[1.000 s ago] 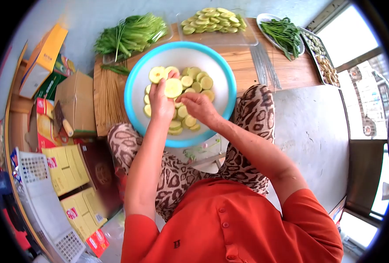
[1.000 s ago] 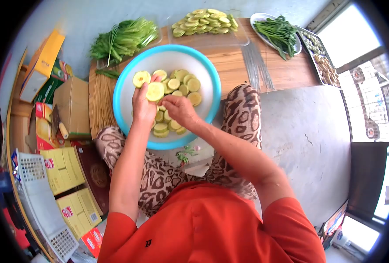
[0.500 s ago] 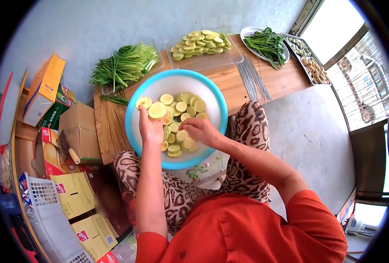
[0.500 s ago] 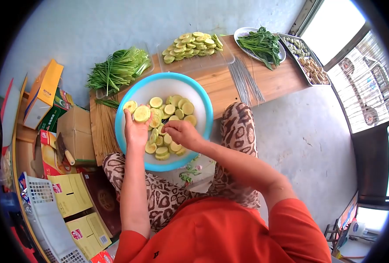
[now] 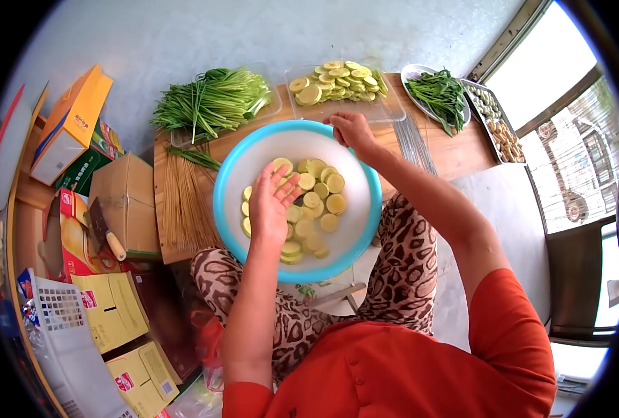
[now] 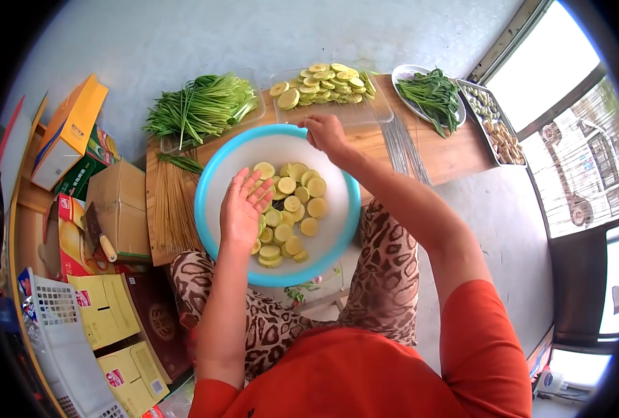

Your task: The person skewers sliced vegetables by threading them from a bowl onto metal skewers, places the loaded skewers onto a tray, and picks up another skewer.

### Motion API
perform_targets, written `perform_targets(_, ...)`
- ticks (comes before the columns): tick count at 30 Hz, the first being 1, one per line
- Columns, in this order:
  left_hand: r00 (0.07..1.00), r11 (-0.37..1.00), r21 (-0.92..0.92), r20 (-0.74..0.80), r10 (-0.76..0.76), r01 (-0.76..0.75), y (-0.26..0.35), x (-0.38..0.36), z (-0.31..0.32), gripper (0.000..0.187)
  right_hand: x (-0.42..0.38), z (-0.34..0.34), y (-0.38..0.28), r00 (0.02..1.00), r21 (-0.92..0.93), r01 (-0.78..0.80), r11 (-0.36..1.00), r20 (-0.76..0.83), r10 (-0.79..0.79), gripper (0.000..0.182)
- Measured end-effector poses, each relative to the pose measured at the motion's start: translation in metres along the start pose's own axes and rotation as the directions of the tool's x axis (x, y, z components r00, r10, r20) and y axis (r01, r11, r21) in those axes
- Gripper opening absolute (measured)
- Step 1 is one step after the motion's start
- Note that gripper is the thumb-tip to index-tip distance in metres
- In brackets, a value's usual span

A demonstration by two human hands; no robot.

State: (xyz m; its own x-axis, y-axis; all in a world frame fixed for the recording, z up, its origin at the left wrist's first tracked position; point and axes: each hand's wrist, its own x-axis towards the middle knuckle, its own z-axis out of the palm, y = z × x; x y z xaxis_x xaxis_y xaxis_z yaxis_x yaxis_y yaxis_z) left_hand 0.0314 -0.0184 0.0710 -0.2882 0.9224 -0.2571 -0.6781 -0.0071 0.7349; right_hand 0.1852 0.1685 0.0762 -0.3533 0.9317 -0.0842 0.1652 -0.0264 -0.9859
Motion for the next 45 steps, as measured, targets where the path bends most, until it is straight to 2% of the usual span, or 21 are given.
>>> perform_targets(5,0.999,0.999,0.009,0.038,-0.036,0.036,0.001,0.002,0.003,0.052,0.083,0.001,0.026,0.997,-0.125,-0.022,0.992,-0.081,0.012,0.022)
perform_targets(8,0.994,0.998,0.050,0.093,-0.054,0.049,0.007,0.000,0.007,0.050,0.113,0.010,0.034,0.980,-0.296,-0.116,0.948,-0.191,0.060,0.021)
perform_targets(14,0.995,0.997,0.060,0.086,-0.053,0.048,0.011,0.002,0.008,0.046,0.153,0.028,0.056,0.957,-0.386,-0.189,0.903,-0.278,0.081,0.022)
perform_targets(18,0.995,0.997,0.039,0.077,-0.066,0.063,0.010,0.001,0.010,0.046,0.161,0.029,0.063,0.968,-0.379,-0.207,0.902,-0.213,0.133,0.027)
perform_targets(20,0.997,0.997,0.050,0.062,-0.055,0.052,0.009,0.002,0.010,0.042,0.146,0.028,0.048,0.978,-0.464,-0.207,0.861,-0.108,0.177,0.029)
perform_targets(21,0.997,0.997,0.051,0.063,-0.055,0.052,0.009,0.003,0.009,0.042,0.145,0.026,0.052,0.978,-0.463,-0.207,0.862,-0.109,0.177,0.029)
perform_targets(23,0.995,0.996,0.067,0.085,-0.060,0.054,0.009,0.004,0.007,0.040,0.141,0.017,0.060,0.997,-0.702,-0.074,0.709,-0.068,0.037,0.030)
perform_targets(24,0.994,0.996,0.067,0.091,-0.060,0.054,0.009,0.004,0.006,0.040,0.129,0.013,0.053,0.997,-0.702,-0.076,0.708,-0.073,0.035,0.030)
perform_targets(26,0.995,0.997,0.065,0.081,-0.053,0.048,0.008,0.002,0.006,0.039,0.095,0.005,0.035,0.986,-0.762,0.084,0.642,-0.031,-0.166,0.027)
perform_targets(27,0.994,0.997,0.064,0.089,-0.057,0.051,0.008,0.002,0.005,0.039,0.087,-0.005,0.031,0.985,-0.765,0.078,0.640,-0.038,-0.167,0.027)
perform_targets(29,0.996,0.997,0.061,0.068,-0.052,0.048,0.003,0.001,0.002,0.039,0.064,-0.032,0.027,0.974,-0.655,0.188,0.732,0.030,-0.223,0.025)
perform_targets(31,0.996,0.998,0.043,0.072,-0.058,0.055,-0.002,0.003,-0.001,0.037,0.032,-0.061,0.009,0.989,-0.586,0.119,0.802,-0.005,-0.151,0.023)
perform_targets(33,0.993,0.998,0.045,0.107,-0.052,0.047,-0.007,0.003,-0.006,0.036,0.008,-0.101,0.013,0.987,-0.579,0.082,0.811,-0.066,-0.147,0.023)
perform_targets(36,0.994,0.993,0.106,0.087,-0.067,0.058,-0.006,-0.001,-0.003,0.035,-0.013,-0.166,0.043,0.977,-0.633,-0.082,0.770,-0.205,-0.064,0.025)
perform_targets(37,0.996,0.994,0.104,0.071,-0.050,0.043,-0.007,-0.002,-0.002,0.037,-0.020,-0.186,0.060,0.973,-0.631,-0.091,0.770,-0.220,-0.065,0.025)
perform_targets(39,0.995,0.994,0.099,0.073,-0.064,0.056,-0.009,-0.003,-0.004,0.038,-0.030,-0.221,0.100,0.958,-0.684,-0.264,0.679,-0.267,0.103,0.026)
perform_targets(42,0.996,0.990,0.129,0.055,-0.071,0.064,-0.013,-0.003,-0.008,0.037,-0.034,-0.248,0.172,0.918,-0.683,-0.393,0.615,-0.334,0.215,0.027)
perform_targets(43,0.995,0.988,0.136,0.059,-0.076,0.067,-0.015,-0.002,-0.010,0.037,-0.040,-0.242,0.175,0.897,-0.734,-0.441,0.516,-0.367,0.246,0.028)
perform_targets(45,0.998,0.981,0.188,0.016,-0.055,0.051,-0.019,0.001,-0.012,0.037,-0.044,-0.231,0.191,0.900,-0.825,-0.437,0.358,-0.403,0.168,0.029)
